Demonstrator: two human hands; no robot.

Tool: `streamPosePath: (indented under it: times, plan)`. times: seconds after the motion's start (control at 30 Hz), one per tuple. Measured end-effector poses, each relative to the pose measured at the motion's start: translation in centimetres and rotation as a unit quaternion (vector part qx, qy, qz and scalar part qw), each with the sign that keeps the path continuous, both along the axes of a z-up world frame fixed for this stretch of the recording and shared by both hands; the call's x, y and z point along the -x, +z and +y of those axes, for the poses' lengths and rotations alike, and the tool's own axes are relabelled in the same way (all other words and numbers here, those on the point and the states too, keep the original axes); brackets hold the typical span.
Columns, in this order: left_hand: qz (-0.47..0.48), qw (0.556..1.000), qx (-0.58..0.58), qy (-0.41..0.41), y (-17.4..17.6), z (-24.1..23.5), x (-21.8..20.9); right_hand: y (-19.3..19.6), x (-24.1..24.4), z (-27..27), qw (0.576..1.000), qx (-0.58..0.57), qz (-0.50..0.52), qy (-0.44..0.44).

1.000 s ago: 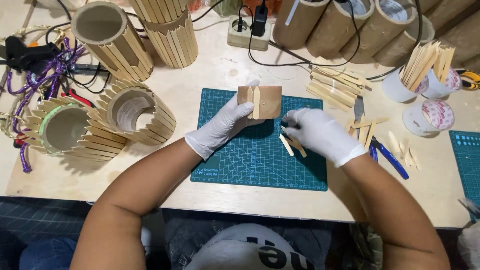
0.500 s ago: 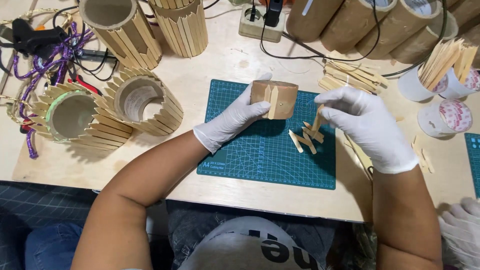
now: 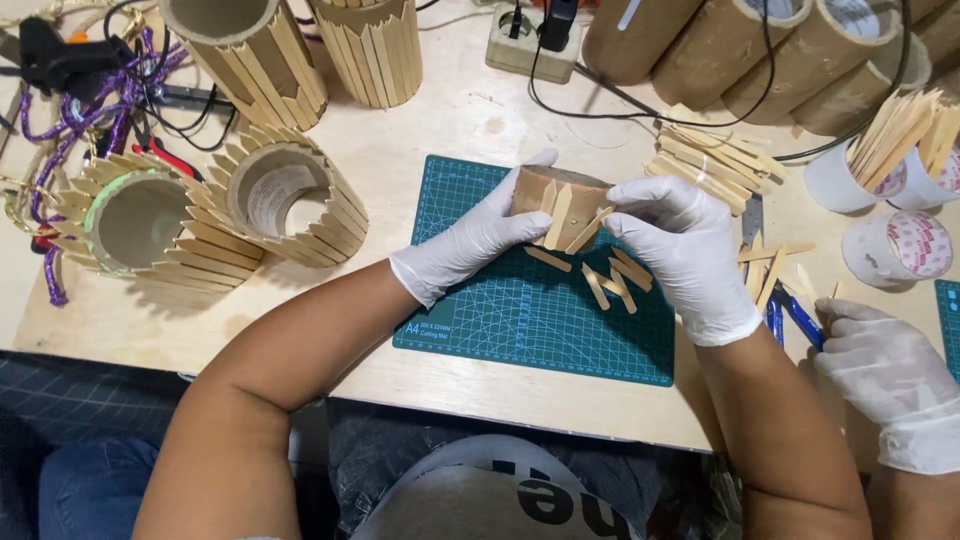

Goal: Attaching thin wooden strips to a cardboard cylinder using a hot glue gun.

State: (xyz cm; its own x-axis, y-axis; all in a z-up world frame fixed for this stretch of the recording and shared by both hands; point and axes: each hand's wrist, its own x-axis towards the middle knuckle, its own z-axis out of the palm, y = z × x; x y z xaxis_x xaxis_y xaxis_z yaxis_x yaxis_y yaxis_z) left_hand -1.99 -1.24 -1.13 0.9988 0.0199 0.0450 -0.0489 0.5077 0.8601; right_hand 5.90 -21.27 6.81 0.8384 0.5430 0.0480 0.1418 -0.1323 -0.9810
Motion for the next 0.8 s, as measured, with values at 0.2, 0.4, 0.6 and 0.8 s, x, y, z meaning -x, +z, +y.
streamPosePath:
  times: [0.2, 0.4, 0.6, 0.8]
  plan:
    - [-0.011, 1.0, -0.014, -0.001, -1.1, 0.3, -0.4, 0.4, 0.5, 0.7, 1.0, 0.01, 0.006, -0.023]
    - [-0.007, 1.0, -0.027, -0.004, -0.5, 0.2, -0.2, 0.7, 1.0, 1.2, 0.999, 0.021, 0.005, -0.027]
    - [0.01, 0.999, -0.039, 0.007, 0.6, 0.0, 0.2, 1.2, 1.0, 1.5, 0.999, 0.039, -0.026, -0.02]
    - [-0.008, 0.998, -0.062, 0.005, 0.4, 0.2, -0.1, 1.2, 1.0, 1.6, 0.998, 0.044, -0.05, -0.019]
